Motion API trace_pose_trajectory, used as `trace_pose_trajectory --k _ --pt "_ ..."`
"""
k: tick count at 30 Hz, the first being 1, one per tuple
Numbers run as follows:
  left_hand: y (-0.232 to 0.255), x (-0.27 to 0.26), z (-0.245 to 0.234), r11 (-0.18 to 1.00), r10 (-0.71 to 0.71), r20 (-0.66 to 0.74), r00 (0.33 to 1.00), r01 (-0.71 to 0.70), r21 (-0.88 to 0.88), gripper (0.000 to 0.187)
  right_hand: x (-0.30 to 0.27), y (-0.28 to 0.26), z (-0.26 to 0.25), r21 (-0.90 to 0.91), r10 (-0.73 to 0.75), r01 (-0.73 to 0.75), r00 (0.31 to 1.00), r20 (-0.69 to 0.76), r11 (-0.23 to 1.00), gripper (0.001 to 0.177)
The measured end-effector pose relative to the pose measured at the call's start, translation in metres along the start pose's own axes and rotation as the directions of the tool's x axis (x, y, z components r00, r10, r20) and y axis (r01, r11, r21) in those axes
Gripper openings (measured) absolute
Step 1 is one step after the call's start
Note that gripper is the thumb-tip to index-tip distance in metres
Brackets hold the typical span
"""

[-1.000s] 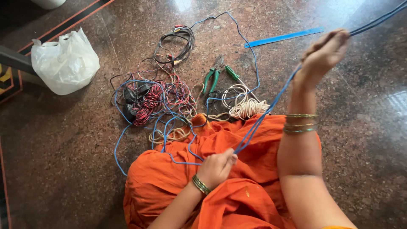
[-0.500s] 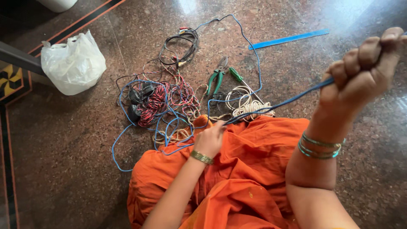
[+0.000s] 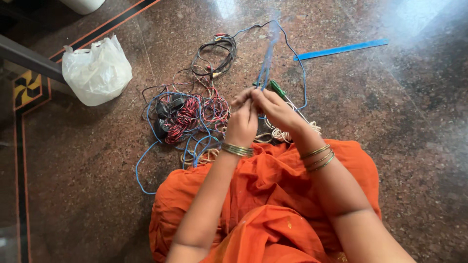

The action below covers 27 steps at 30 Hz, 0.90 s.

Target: The person sits on the floor and uses pliers to strip the ends of various colored wires. They then untangle and organize the wires by color, separating them into distinct piles.

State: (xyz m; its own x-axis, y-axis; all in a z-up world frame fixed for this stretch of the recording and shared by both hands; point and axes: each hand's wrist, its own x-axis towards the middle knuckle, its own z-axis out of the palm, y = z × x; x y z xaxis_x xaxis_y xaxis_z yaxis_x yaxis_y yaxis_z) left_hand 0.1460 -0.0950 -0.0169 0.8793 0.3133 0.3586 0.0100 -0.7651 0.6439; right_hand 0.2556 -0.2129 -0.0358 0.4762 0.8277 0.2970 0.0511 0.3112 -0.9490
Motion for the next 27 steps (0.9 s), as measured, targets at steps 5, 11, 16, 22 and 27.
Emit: trace_pose_trajectory --k 5,11,16,22,27 --pt "-0.034 -0.027 -0.038 0.998 0.027 0.063 0.998 -0.024 -0.05 0.043 -0.001 -0.008 0.0 0.333 -0.031 0.125 0.962 -0.272 0.934 0.031" --pt "-0.049 -0.076 -0.09 0.996 0.007 -0.17 0.985 0.008 0.086 0.06 -0.028 -0.053 -0.036 0.672 -0.017 0.311 0.914 -0.406 0.671 0.039" --pt "-0.019 -0.078 -0.065 0.971 0.234 -0.217 0.948 -0.218 0.096 0.087 -0.046 -0.079 -0.026 0.699 -0.076 0.351 0.917 -0.393 0.623 0.039" --pt "0.008 -0.064 0.005 0.822 0.133 0.421 0.898 0.138 -0.553 0.064 -0.062 -0.094 -0.028 0.646 -0.309 0.595 0.803 -0.511 0.479 0.047" --pt "0.023 -0.09 0.036 0.866 0.153 0.49 0.858 0.122 -0.486 0.044 -0.069 -0.084 -0.057 0.569 -0.343 0.707 0.704 -0.622 0.419 0.049"
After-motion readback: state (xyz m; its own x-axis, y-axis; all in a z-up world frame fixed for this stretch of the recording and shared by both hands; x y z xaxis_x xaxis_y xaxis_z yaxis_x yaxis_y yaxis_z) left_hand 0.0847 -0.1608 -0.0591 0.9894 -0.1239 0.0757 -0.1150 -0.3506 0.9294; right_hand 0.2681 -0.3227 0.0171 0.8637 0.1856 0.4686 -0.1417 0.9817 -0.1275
